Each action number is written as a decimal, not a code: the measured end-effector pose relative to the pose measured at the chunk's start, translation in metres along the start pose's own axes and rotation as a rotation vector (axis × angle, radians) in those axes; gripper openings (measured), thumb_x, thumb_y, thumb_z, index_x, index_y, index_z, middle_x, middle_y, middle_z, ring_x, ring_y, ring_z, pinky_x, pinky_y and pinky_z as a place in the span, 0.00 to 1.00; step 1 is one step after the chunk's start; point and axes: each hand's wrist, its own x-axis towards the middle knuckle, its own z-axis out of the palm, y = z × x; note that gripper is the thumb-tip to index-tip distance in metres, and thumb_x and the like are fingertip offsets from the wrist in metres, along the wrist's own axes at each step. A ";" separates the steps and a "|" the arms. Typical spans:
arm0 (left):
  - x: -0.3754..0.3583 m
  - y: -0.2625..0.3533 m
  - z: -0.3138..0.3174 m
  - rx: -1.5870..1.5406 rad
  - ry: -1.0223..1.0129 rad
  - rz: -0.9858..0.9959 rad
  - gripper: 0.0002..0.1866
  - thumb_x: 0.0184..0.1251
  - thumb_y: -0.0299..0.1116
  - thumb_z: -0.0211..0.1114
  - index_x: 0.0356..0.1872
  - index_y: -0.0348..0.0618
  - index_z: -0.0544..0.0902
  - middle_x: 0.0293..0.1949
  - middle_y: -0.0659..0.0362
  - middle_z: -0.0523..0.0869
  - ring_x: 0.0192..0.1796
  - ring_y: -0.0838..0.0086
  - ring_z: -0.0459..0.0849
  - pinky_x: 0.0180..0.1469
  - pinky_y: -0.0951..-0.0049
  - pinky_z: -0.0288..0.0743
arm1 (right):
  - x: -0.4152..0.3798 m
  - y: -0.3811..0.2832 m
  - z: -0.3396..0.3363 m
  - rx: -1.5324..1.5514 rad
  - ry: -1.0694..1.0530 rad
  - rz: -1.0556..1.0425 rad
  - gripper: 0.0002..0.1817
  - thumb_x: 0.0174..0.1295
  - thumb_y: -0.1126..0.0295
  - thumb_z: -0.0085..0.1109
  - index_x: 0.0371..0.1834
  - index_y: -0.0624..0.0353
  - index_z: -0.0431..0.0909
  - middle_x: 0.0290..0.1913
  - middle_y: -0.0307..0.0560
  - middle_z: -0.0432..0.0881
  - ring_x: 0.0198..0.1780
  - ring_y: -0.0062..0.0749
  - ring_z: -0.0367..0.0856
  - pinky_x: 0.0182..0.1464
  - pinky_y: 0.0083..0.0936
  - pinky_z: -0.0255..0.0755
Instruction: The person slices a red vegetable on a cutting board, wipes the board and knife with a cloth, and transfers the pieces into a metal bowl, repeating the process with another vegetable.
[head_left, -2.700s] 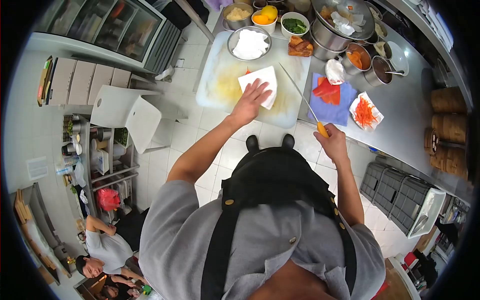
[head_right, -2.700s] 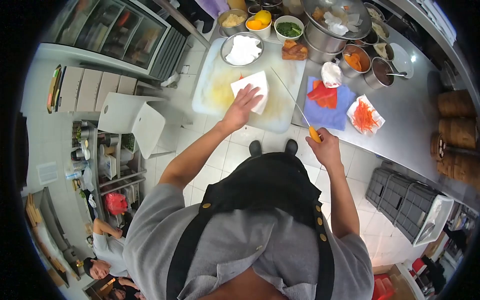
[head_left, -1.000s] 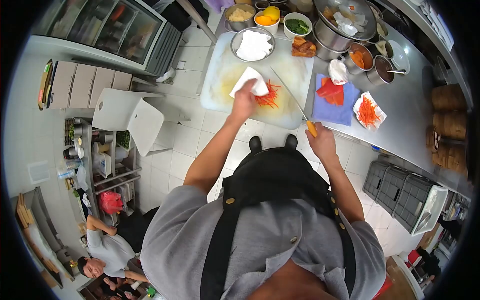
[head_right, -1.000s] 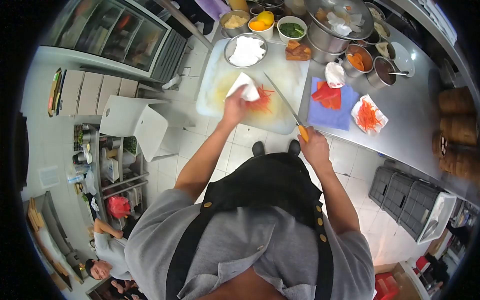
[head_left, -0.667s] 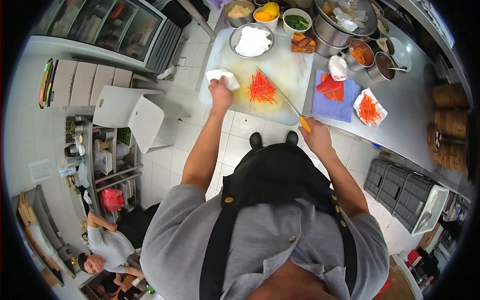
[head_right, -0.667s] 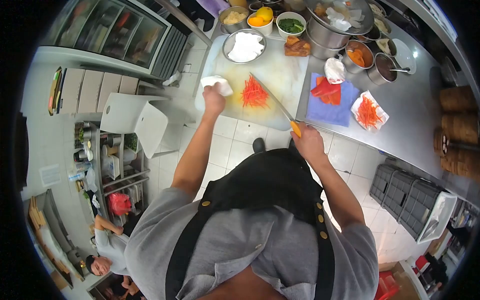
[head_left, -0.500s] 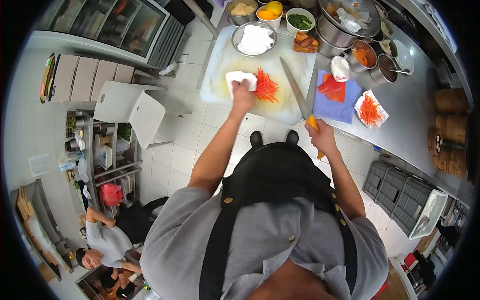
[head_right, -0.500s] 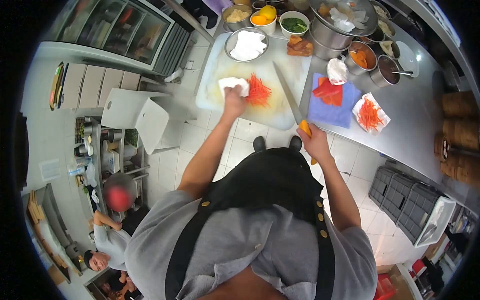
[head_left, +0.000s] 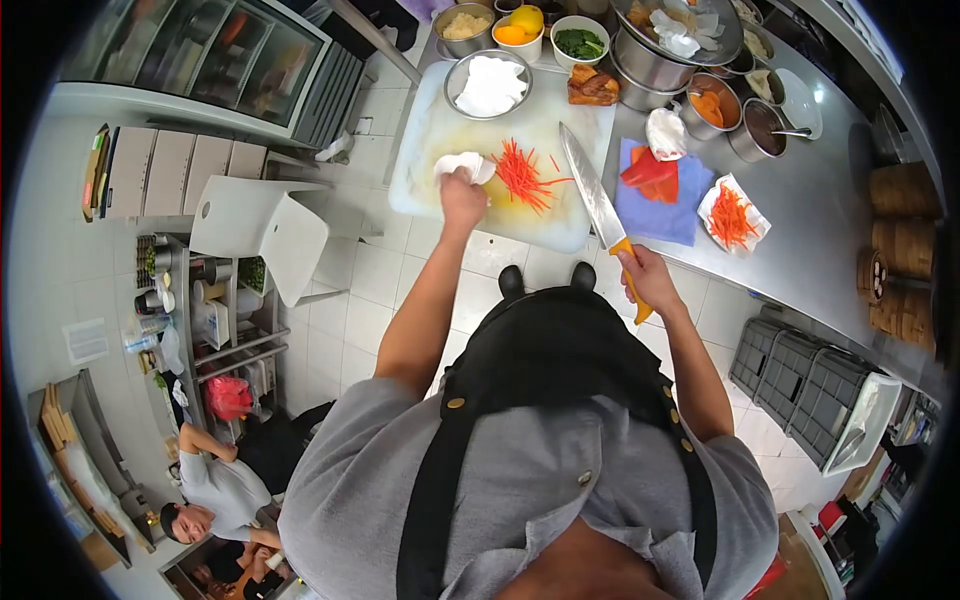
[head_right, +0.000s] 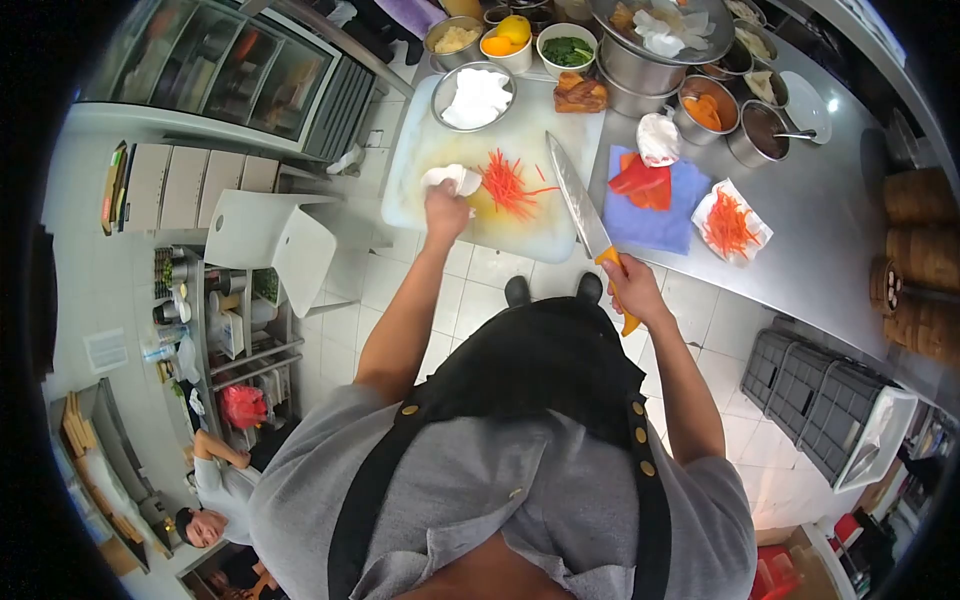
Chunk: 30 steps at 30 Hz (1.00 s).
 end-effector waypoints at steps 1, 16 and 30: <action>-0.002 0.007 0.006 0.026 -0.055 0.045 0.13 0.49 0.23 0.58 0.38 0.33 0.80 0.34 0.39 0.79 0.44 0.44 0.78 0.49 0.52 0.73 | 0.000 0.001 0.001 0.000 -0.001 0.001 0.17 0.72 0.58 0.50 0.43 0.64 0.75 0.21 0.42 0.73 0.13 0.20 0.69 0.15 0.22 0.65; -0.012 0.085 0.040 -0.769 -0.247 -0.416 0.20 0.53 0.16 0.64 0.50 0.34 0.78 0.39 0.54 0.87 0.37 0.73 0.86 0.36 0.72 0.82 | 0.016 -0.013 0.054 -0.026 -0.072 -0.053 0.18 0.71 0.59 0.53 0.33 0.65 0.71 0.14 0.41 0.70 0.12 0.23 0.69 0.13 0.26 0.63; 0.012 0.045 -0.006 -0.161 0.092 -0.015 0.11 0.54 0.27 0.66 0.40 0.38 0.85 0.32 0.47 0.87 0.36 0.59 0.88 0.40 0.63 0.79 | 0.007 -0.014 0.021 -0.207 0.097 -0.067 0.16 0.68 0.58 0.57 0.35 0.63 0.74 0.16 0.39 0.70 0.13 0.22 0.70 0.16 0.26 0.65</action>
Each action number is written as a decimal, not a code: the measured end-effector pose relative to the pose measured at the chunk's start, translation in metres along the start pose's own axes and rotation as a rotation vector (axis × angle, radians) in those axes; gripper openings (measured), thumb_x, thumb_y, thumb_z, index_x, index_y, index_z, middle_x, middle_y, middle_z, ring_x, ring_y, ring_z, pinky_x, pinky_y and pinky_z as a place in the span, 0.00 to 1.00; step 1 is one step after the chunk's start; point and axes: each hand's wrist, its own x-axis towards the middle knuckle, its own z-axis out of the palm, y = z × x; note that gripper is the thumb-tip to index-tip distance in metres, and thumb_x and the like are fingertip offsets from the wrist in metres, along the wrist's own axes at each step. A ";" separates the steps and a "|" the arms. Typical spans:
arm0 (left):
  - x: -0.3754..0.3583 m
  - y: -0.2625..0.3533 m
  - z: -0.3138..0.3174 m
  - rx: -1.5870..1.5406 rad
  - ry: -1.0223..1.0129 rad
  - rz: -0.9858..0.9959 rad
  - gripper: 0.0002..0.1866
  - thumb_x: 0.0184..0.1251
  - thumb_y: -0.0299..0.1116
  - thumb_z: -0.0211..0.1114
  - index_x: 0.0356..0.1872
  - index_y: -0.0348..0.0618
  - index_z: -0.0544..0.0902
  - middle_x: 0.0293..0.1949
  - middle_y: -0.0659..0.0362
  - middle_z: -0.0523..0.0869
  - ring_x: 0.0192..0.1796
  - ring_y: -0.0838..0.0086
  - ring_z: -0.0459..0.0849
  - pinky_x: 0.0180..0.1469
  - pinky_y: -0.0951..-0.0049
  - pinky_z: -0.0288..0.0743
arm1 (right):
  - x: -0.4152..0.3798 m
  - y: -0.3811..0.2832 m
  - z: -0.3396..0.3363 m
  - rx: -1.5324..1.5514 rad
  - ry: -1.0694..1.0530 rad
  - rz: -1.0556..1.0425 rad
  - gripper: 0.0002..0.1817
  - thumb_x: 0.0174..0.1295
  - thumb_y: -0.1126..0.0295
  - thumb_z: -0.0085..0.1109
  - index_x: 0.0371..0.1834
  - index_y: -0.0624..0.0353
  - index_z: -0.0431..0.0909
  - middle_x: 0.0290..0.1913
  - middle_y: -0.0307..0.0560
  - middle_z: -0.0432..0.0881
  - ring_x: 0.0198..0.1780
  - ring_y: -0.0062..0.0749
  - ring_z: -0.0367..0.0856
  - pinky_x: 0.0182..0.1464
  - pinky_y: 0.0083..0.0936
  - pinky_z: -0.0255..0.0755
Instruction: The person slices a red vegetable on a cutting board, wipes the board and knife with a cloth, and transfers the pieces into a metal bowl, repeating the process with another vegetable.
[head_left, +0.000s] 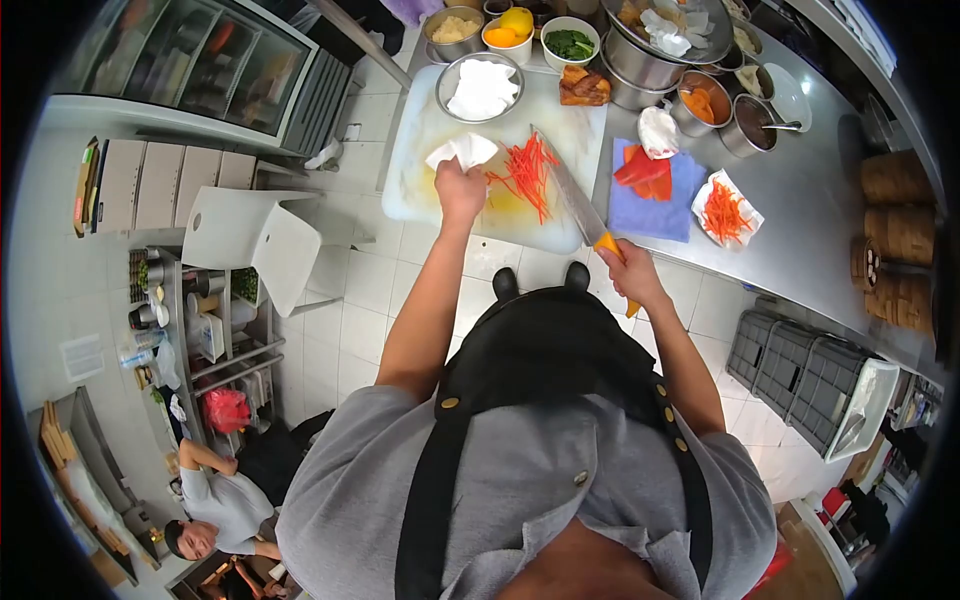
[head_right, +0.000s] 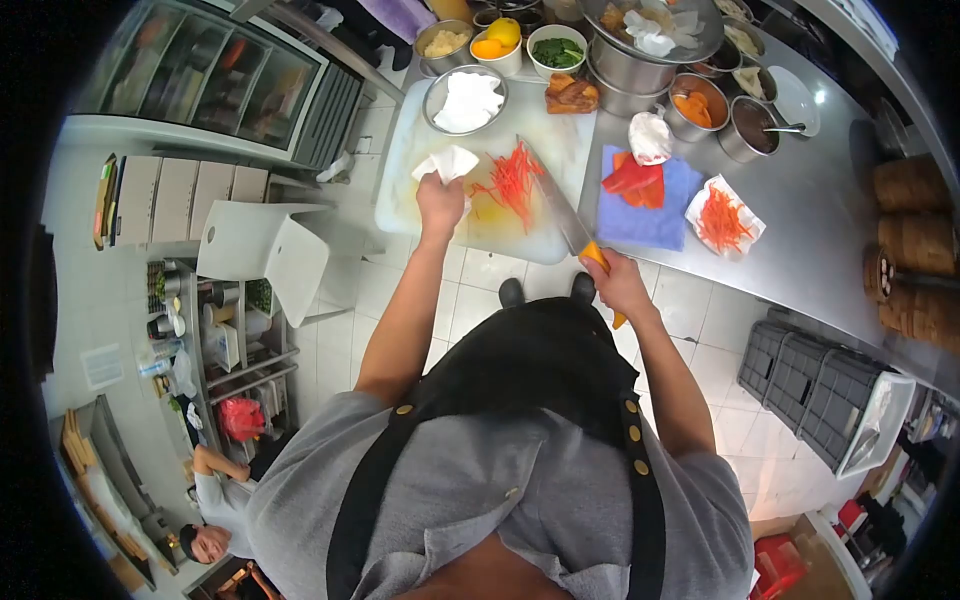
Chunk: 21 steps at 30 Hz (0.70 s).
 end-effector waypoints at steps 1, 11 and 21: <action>-0.001 0.006 -0.005 -0.119 -0.128 -0.218 0.11 0.55 0.27 0.65 0.40 0.38 0.85 0.32 0.45 0.86 0.37 0.56 0.87 0.41 0.61 0.79 | 0.000 0.001 0.001 0.000 0.002 0.000 0.16 0.68 0.58 0.57 0.35 0.63 0.74 0.16 0.39 0.70 0.13 0.22 0.70 0.16 0.26 0.65; -0.035 0.026 0.062 -0.232 -0.201 -0.126 0.14 0.47 0.28 0.71 0.38 0.37 0.84 0.29 0.49 0.86 0.33 0.60 0.87 0.39 0.65 0.80 | -0.002 -0.010 0.030 0.224 -0.143 0.030 0.16 0.70 0.60 0.56 0.33 0.63 0.73 0.17 0.38 0.70 0.12 0.20 0.67 0.14 0.23 0.61; 0.050 0.087 -0.015 -0.150 -0.221 0.063 0.16 0.48 0.27 0.74 0.41 0.40 0.86 0.35 0.52 0.89 0.35 0.69 0.88 0.40 0.69 0.80 | -0.009 -0.123 0.008 0.144 -0.078 -0.118 0.19 0.69 0.58 0.55 0.31 0.66 0.73 0.16 0.43 0.73 0.13 0.26 0.73 0.16 0.27 0.65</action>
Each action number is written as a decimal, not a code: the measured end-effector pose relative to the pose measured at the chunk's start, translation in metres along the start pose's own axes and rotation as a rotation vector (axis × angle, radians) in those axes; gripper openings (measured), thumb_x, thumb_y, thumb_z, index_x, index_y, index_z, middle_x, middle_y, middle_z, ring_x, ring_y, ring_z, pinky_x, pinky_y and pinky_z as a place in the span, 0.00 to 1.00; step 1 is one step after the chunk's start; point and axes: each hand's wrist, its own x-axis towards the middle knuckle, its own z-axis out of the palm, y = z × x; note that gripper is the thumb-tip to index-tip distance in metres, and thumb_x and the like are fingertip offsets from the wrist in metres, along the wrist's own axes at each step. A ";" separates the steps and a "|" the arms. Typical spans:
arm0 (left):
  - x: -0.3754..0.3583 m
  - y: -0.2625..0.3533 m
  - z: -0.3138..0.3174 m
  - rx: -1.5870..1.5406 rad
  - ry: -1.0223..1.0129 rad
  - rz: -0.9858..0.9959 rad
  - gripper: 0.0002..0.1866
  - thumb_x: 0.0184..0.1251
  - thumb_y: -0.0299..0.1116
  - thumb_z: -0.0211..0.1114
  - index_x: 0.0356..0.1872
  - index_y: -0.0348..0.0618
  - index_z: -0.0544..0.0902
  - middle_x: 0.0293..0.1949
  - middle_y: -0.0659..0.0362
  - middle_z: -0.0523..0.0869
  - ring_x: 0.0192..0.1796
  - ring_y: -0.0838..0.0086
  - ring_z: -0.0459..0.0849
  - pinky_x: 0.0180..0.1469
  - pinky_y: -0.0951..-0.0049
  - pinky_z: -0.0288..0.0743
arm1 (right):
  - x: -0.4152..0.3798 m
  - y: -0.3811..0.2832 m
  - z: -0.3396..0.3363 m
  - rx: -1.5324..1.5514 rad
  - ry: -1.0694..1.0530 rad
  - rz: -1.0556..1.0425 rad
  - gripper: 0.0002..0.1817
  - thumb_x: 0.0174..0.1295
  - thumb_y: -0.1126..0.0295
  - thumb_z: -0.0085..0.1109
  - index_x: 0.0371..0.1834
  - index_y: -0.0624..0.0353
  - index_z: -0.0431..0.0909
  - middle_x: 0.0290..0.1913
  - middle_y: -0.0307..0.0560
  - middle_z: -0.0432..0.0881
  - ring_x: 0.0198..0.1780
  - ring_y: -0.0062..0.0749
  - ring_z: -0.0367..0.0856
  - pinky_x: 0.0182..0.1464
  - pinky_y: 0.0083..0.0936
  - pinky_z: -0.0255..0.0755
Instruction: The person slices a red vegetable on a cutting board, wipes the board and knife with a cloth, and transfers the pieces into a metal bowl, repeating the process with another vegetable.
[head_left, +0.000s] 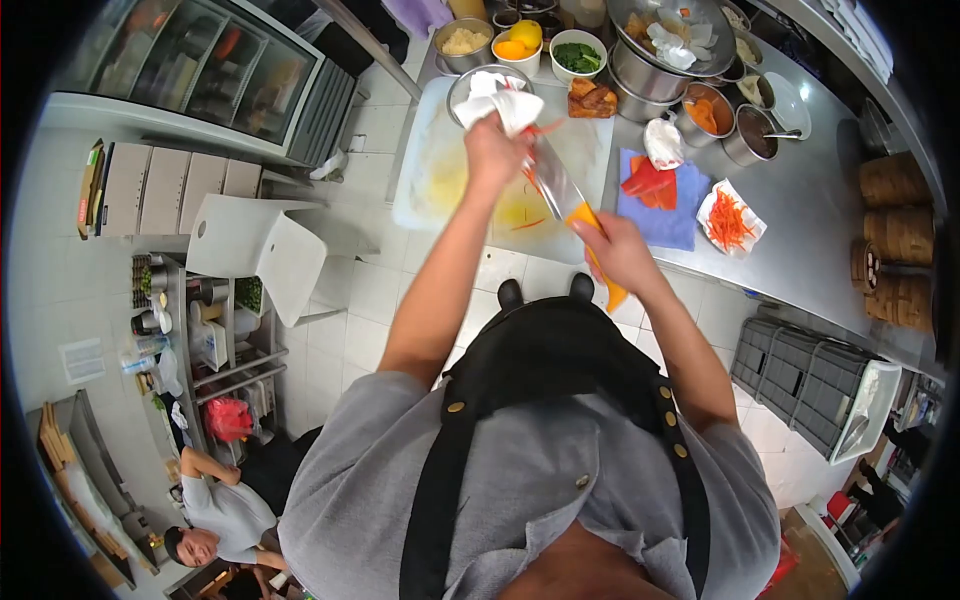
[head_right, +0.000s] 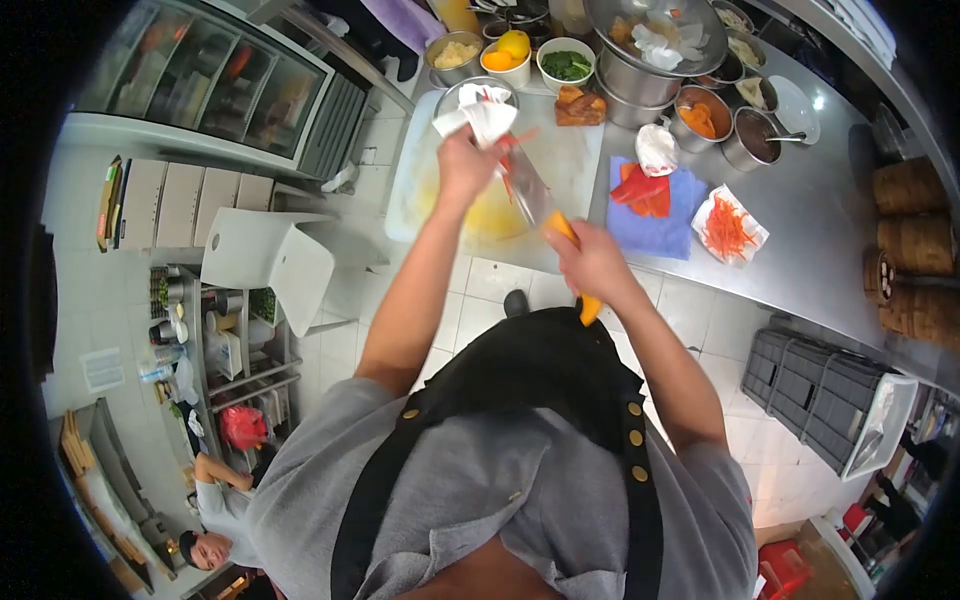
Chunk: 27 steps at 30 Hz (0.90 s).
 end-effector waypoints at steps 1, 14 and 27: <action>0.018 -0.002 -0.009 -0.004 -0.012 -0.031 0.16 0.48 0.28 0.74 0.42 0.41 0.86 0.36 0.52 0.89 0.36 0.68 0.88 0.41 0.69 0.80 | 0.018 -0.012 0.000 -0.095 -0.006 -0.057 0.20 0.68 0.57 0.56 0.31 0.68 0.74 0.16 0.47 0.75 0.13 0.30 0.75 0.18 0.30 0.68; 0.116 -0.049 -0.031 0.170 -0.105 -0.243 0.19 0.49 0.36 0.71 0.41 0.35 0.85 0.43 0.42 0.86 0.48 0.54 0.86 0.49 0.64 0.79 | 0.079 -0.067 -0.012 -0.597 0.061 -0.042 0.24 0.64 0.57 0.58 0.37 0.77 0.77 0.34 0.70 0.83 0.32 0.54 0.85 0.37 0.42 0.79; 0.126 -0.095 -0.032 -0.504 -0.019 -0.119 0.11 0.53 0.23 0.63 0.39 0.33 0.84 0.29 0.61 0.84 0.29 0.78 0.80 0.32 0.73 0.73 | 0.028 -0.011 -0.051 -0.632 0.188 -0.274 0.19 0.63 0.59 0.59 0.37 0.69 0.79 0.24 0.58 0.81 0.23 0.46 0.82 0.28 0.38 0.76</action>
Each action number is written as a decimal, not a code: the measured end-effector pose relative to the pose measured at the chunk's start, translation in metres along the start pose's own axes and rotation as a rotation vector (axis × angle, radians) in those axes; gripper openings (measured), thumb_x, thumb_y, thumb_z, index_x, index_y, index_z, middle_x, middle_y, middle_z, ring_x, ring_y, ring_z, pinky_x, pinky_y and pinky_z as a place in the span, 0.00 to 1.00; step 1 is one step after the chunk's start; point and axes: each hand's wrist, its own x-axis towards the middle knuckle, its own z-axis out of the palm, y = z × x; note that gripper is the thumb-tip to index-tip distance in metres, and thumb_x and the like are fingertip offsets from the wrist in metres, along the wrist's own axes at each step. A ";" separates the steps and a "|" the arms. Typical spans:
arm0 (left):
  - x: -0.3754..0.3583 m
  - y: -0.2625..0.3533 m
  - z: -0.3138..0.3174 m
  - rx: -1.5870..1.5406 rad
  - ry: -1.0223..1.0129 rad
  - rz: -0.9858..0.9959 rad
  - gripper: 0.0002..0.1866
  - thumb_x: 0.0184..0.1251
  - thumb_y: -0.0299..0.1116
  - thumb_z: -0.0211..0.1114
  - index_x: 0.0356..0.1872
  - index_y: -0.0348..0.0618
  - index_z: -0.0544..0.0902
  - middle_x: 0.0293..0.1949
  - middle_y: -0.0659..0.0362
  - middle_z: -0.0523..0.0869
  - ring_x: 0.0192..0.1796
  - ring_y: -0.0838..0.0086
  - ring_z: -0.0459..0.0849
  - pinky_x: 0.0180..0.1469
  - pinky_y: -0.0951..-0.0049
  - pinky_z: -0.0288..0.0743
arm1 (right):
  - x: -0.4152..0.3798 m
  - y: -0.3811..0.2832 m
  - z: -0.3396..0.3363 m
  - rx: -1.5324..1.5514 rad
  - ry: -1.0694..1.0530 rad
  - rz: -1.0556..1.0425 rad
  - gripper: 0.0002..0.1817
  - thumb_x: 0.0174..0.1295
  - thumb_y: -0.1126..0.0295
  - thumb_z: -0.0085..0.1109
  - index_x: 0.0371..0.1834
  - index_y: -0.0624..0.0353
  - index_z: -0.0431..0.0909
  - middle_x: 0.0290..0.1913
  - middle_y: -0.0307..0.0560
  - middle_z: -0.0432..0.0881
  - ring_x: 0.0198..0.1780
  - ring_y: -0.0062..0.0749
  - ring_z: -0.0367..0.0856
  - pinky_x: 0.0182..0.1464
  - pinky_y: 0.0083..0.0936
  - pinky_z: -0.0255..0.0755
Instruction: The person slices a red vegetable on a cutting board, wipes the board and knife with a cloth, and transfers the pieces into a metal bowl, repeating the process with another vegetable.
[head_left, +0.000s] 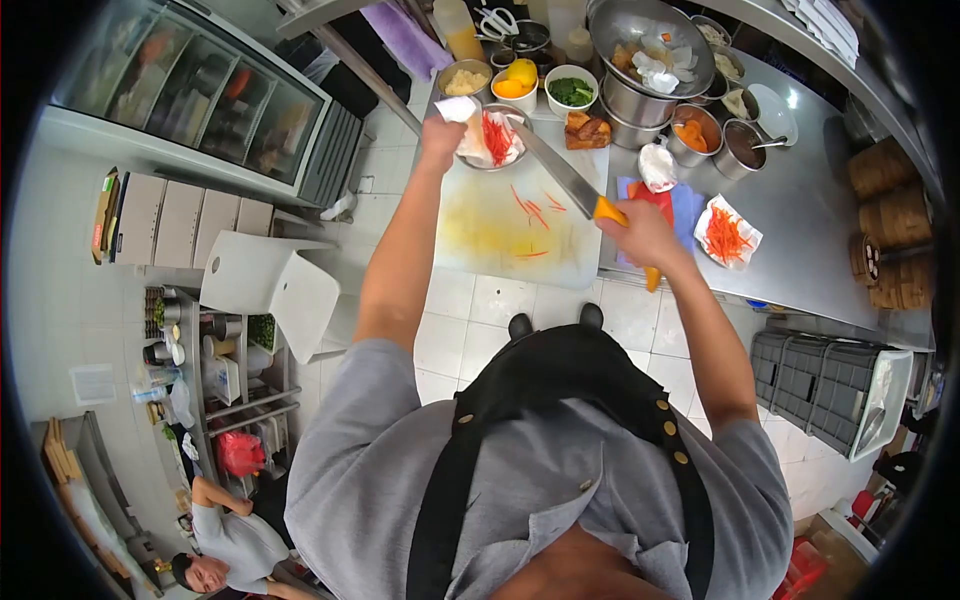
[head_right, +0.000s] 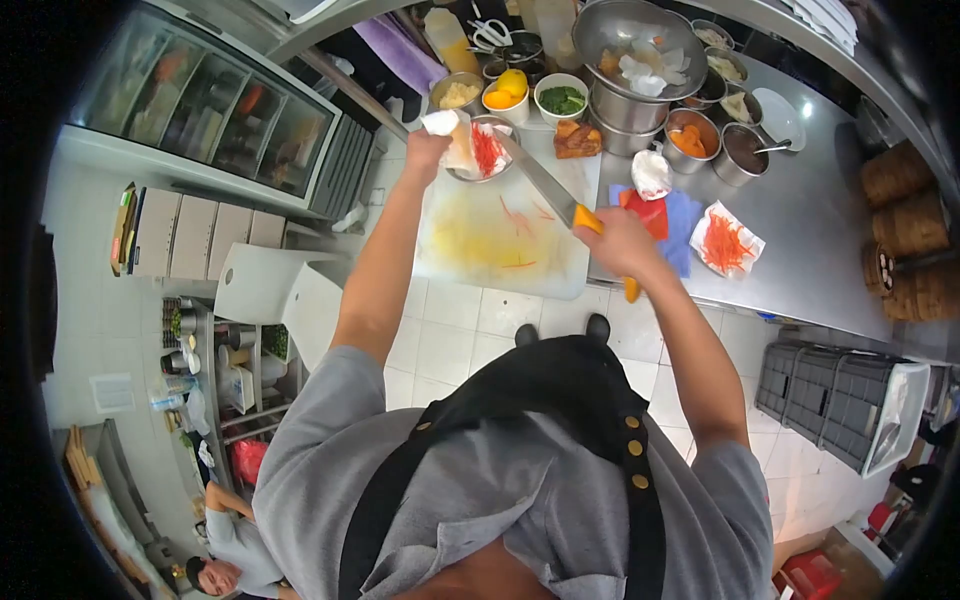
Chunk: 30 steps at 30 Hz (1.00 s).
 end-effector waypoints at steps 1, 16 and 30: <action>-0.011 0.012 -0.002 0.003 0.004 -0.006 0.11 0.53 0.23 0.63 0.39 0.33 0.84 0.29 0.61 0.84 0.29 0.78 0.80 0.32 0.73 0.73 | -0.010 0.000 -0.007 0.064 -0.059 0.068 0.17 0.62 0.59 0.61 0.38 0.66 0.80 0.24 0.57 0.81 0.25 0.47 0.82 0.31 0.39 0.76; -0.255 -0.068 0.063 0.784 -0.131 0.517 0.18 0.43 0.15 0.59 0.40 0.38 0.81 0.38 0.48 0.79 0.43 0.53 0.79 0.44 0.58 0.76 | -0.079 0.064 0.049 -0.239 0.017 -0.115 0.15 0.57 0.66 0.63 0.46 0.60 0.78 0.29 0.55 0.81 0.35 0.51 0.82 0.38 0.40 0.76; -0.127 -0.071 -0.017 0.691 0.166 0.045 0.18 0.48 0.21 0.57 0.44 0.35 0.81 0.42 0.40 0.81 0.48 0.45 0.78 0.54 0.55 0.74 | -0.113 0.097 0.079 0.844 -0.247 0.483 0.12 0.68 0.65 0.57 0.35 0.64 0.77 0.18 0.39 0.74 0.13 0.19 0.69 0.15 0.20 0.63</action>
